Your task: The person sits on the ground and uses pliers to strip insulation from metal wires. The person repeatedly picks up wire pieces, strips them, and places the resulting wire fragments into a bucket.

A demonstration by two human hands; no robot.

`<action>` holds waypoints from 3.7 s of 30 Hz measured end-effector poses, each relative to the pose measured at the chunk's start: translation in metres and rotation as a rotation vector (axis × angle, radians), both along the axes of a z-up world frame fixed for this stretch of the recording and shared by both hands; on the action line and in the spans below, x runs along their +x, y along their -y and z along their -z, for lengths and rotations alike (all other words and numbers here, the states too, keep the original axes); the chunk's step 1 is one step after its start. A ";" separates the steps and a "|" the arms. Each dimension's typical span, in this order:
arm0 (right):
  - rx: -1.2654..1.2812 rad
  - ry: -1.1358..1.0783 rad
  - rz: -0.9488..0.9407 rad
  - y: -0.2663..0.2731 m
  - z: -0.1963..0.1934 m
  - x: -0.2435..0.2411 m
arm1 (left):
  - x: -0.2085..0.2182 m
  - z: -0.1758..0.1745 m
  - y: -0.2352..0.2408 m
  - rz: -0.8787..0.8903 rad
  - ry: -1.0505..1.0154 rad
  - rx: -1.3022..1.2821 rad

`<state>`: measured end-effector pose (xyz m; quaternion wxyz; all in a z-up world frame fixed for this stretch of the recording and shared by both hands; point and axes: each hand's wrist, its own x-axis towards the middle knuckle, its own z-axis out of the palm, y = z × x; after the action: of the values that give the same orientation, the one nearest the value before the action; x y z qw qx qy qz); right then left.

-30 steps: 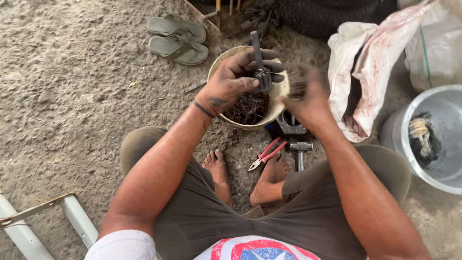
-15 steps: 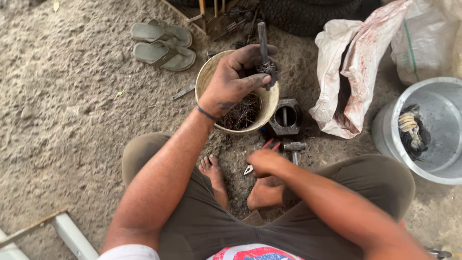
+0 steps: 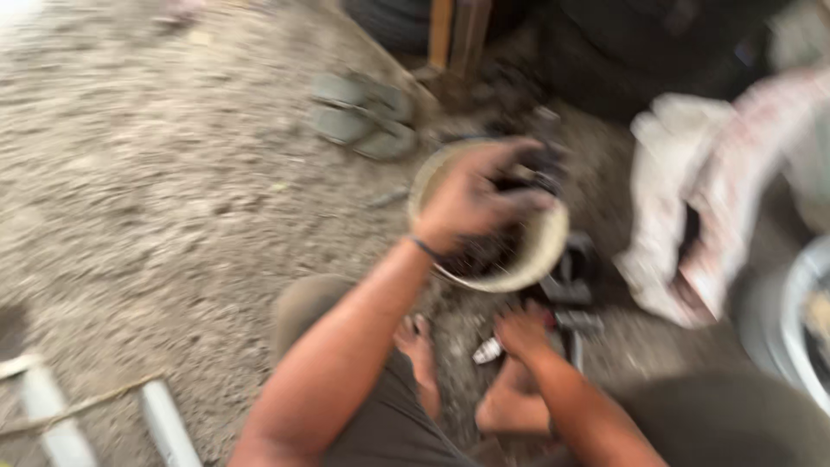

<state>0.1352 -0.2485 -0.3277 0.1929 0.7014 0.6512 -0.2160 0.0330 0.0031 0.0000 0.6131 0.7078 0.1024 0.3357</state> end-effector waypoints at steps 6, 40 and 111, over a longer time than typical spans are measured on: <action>-0.289 0.203 -0.106 -0.016 -0.027 0.014 | 0.014 0.011 -0.004 0.107 -0.026 -0.299; 0.657 -1.306 0.864 -0.059 -0.342 0.056 | -0.033 -0.011 -0.022 0.051 0.062 -0.274; 0.782 -0.316 0.437 -0.059 -0.344 0.037 | -0.032 -0.010 -0.034 -0.088 0.317 -0.990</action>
<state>0.1726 -0.1899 0.0162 -0.2370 0.8005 0.5424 -0.0945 0.0012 0.0376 0.0097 0.8677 0.2686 0.1845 0.3755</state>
